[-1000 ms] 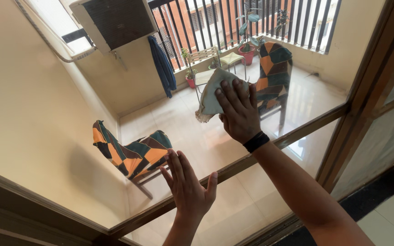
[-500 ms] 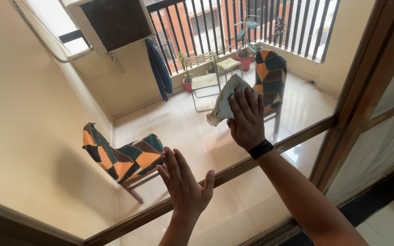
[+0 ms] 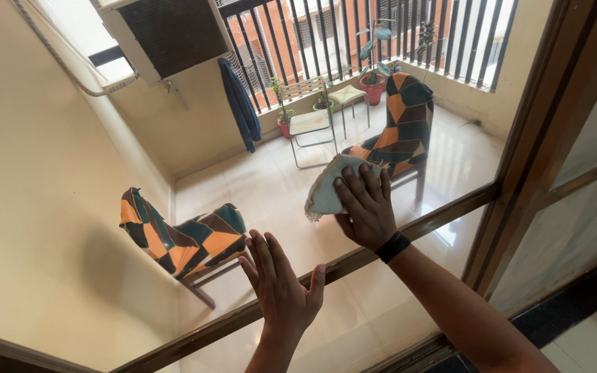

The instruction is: The person applies a liquid from a spray bottle to a glass door and wipes the surface with a cloth.

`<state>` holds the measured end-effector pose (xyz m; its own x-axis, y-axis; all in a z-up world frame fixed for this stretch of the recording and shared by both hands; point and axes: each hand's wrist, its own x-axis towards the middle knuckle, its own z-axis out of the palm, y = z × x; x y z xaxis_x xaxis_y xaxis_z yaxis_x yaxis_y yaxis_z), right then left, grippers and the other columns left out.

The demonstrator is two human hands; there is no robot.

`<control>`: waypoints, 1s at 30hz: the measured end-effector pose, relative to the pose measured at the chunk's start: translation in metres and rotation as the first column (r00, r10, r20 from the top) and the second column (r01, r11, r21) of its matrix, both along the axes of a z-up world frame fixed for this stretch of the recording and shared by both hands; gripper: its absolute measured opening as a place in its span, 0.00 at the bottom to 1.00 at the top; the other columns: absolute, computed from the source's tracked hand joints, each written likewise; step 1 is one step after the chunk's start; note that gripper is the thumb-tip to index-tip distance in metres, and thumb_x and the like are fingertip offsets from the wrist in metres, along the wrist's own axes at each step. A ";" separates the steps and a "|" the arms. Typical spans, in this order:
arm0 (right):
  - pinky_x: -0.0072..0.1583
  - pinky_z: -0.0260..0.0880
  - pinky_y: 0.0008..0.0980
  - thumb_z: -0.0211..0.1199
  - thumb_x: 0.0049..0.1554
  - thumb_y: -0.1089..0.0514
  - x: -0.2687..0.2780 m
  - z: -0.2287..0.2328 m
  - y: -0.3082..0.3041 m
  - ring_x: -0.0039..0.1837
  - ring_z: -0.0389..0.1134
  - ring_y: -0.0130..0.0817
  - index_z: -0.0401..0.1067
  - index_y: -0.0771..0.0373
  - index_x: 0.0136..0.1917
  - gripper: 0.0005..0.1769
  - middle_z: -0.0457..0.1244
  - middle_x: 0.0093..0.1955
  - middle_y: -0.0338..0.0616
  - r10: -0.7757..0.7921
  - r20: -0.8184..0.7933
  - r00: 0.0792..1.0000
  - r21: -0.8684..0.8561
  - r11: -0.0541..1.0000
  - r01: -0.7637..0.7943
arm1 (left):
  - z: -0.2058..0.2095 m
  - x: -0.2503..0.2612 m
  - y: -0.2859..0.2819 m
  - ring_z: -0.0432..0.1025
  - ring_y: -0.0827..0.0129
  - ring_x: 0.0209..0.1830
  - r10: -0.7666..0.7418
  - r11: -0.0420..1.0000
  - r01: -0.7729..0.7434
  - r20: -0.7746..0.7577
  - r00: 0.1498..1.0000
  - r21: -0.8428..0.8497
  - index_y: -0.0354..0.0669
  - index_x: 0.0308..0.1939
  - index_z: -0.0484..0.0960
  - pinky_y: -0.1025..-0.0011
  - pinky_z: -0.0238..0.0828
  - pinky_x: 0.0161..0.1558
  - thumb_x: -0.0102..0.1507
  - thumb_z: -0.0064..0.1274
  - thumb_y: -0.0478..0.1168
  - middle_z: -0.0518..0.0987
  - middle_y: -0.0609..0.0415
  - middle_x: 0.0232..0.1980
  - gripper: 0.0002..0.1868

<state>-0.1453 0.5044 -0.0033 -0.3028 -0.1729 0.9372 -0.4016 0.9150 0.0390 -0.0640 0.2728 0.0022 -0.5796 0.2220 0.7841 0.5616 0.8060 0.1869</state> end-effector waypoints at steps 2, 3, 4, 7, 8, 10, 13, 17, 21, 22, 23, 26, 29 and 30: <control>0.78 0.26 0.68 0.58 0.64 0.37 -0.001 0.006 -0.005 0.84 0.38 0.62 0.64 0.55 0.76 0.33 0.47 0.82 0.59 0.066 -0.059 0.996 -0.011 0.998 -0.067 | 0.000 0.001 0.000 0.30 0.39 0.84 0.000 1.000 0.000 -0.006 1.000 0.000 0.22 0.77 0.39 0.38 0.20 0.76 0.65 0.46 0.63 0.38 0.26 0.82 0.55; 0.77 0.24 0.69 0.58 0.63 0.33 -0.003 0.010 -0.009 0.83 0.37 0.64 0.63 0.53 0.75 0.35 0.45 0.82 0.62 0.097 -0.090 0.991 -0.015 0.995 -0.099 | 0.000 0.000 0.000 0.30 0.39 0.84 -0.001 1.000 0.001 -0.011 1.000 0.002 0.23 0.78 0.39 0.38 0.20 0.76 0.65 0.46 0.63 0.38 0.26 0.82 0.55; 0.77 0.24 0.69 0.58 0.63 0.34 -0.004 0.012 -0.015 0.83 0.37 0.64 0.64 0.51 0.75 0.34 0.45 0.82 0.62 0.073 -0.081 0.994 -0.026 0.997 -0.076 | -0.001 0.001 -0.001 0.30 0.39 0.84 0.007 1.000 -0.007 0.001 1.000 0.002 0.22 0.77 0.39 0.38 0.20 0.76 0.65 0.46 0.63 0.37 0.26 0.82 0.56; 0.77 0.22 0.69 0.59 0.64 0.36 -0.007 0.014 -0.030 0.84 0.36 0.64 0.67 0.46 0.75 0.30 0.45 0.83 0.61 0.012 -0.059 0.998 -0.038 0.999 -0.014 | -0.001 0.000 -0.004 0.30 0.37 0.83 0.021 1.000 -0.021 0.017 1.000 0.006 0.22 0.77 0.38 0.37 0.20 0.75 0.64 0.46 0.63 0.37 0.26 0.82 0.56; 0.78 0.22 0.68 0.59 0.65 0.38 -0.008 0.012 -0.034 0.85 0.36 0.63 0.67 0.45 0.75 0.29 0.45 0.83 0.60 -0.001 -0.053 0.999 -0.032 0.999 0.000 | -0.001 0.000 -0.005 0.30 0.37 0.83 0.022 1.000 -0.022 0.013 1.000 0.007 0.22 0.77 0.38 0.38 0.21 0.75 0.65 0.46 0.63 0.36 0.26 0.82 0.56; 0.79 0.22 0.66 0.59 0.66 0.40 -0.010 0.006 -0.039 0.86 0.36 0.60 0.67 0.43 0.76 0.27 0.46 0.84 0.56 -0.014 -0.047 0.999 -0.007 1.000 0.013 | -0.004 -0.001 -0.007 0.30 0.37 0.84 0.027 1.000 -0.027 0.018 0.999 0.009 0.23 0.78 0.38 0.38 0.21 0.76 0.65 0.45 0.63 0.36 0.26 0.82 0.56; 0.81 0.23 0.64 0.60 0.66 0.44 -0.015 -0.009 -0.045 0.86 0.35 0.56 0.66 0.38 0.77 0.26 0.48 0.84 0.49 -0.022 -0.047 0.999 0.080 0.996 0.025 | -0.010 -0.002 -0.011 0.30 0.37 0.84 0.044 0.999 -0.044 0.048 0.998 0.016 0.23 0.78 0.38 0.37 0.21 0.75 0.65 0.44 0.63 0.36 0.26 0.82 0.55; 0.83 0.23 0.59 0.59 0.64 0.50 -0.013 -0.038 -0.051 0.87 0.35 0.46 0.66 0.32 0.76 0.28 0.49 0.84 0.37 -0.069 -0.059 0.996 0.300 0.950 0.084 | -0.019 -0.001 -0.014 0.30 0.36 0.84 0.062 0.998 -0.063 0.054 0.997 0.016 0.24 0.78 0.39 0.37 0.20 0.75 0.65 0.43 0.64 0.36 0.26 0.82 0.55; 0.80 0.20 0.55 0.49 0.67 0.27 -0.007 -0.065 -0.062 0.86 0.33 0.42 0.62 0.35 0.80 0.33 0.46 0.85 0.37 0.135 -0.044 0.990 0.435 0.895 -0.103 | -0.021 0.000 -0.017 0.30 0.36 0.84 0.064 0.997 -0.065 0.019 0.998 0.037 0.26 0.78 0.39 0.37 0.20 0.75 0.66 0.42 0.65 0.36 0.26 0.82 0.54; 0.81 0.21 0.53 0.49 0.67 0.29 -0.003 -0.071 -0.064 0.86 0.34 0.39 0.62 0.33 0.79 0.31 0.47 0.85 0.33 0.110 -0.072 0.991 0.439 0.896 -0.067 | -0.021 0.000 -0.017 0.30 0.36 0.84 0.063 0.997 -0.064 0.019 0.998 0.044 0.25 0.78 0.39 0.37 0.20 0.75 0.66 0.42 0.65 0.36 0.26 0.82 0.54; 0.82 0.22 0.52 0.50 0.67 0.31 0.003 -0.078 -0.067 0.87 0.35 0.36 0.62 0.30 0.79 0.29 0.47 0.85 0.29 0.082 -0.099 0.992 0.440 0.897 -0.030 | -0.021 0.000 -0.018 0.30 0.36 0.84 0.059 0.997 -0.060 0.021 0.998 0.048 0.25 0.78 0.39 0.36 0.20 0.75 0.66 0.41 0.65 0.36 0.26 0.82 0.54; 0.83 0.23 0.50 0.50 0.67 0.33 0.007 -0.092 -0.071 0.87 0.36 0.32 0.61 0.27 0.78 0.27 0.48 0.84 0.24 0.043 -0.103 0.994 0.462 0.887 0.010 | -0.021 0.000 -0.017 0.29 0.37 0.84 0.050 0.997 -0.051 0.018 0.999 0.053 0.24 0.78 0.40 0.37 0.19 0.75 0.66 0.41 0.65 0.37 0.26 0.82 0.54; 0.83 0.23 0.51 0.49 0.67 0.32 0.006 -0.100 -0.071 0.86 0.37 0.32 0.61 0.29 0.78 0.28 0.48 0.84 0.24 0.059 -0.069 0.996 0.467 0.884 -0.020 | -0.024 0.000 -0.015 0.29 0.38 0.84 0.060 0.997 -0.061 0.024 0.998 0.036 0.26 0.78 0.41 0.37 0.19 0.75 0.66 0.41 0.64 0.38 0.27 0.82 0.53; 0.83 0.23 0.51 0.49 0.67 0.31 0.005 -0.101 -0.070 0.86 0.38 0.32 0.61 0.29 0.78 0.28 0.48 0.84 0.24 0.069 -0.059 0.996 0.465 0.885 -0.034 | -0.025 -0.001 -0.013 0.29 0.39 0.84 0.065 0.997 -0.066 0.026 0.998 0.029 0.26 0.79 0.41 0.37 0.19 0.76 0.66 0.41 0.64 0.38 0.28 0.82 0.53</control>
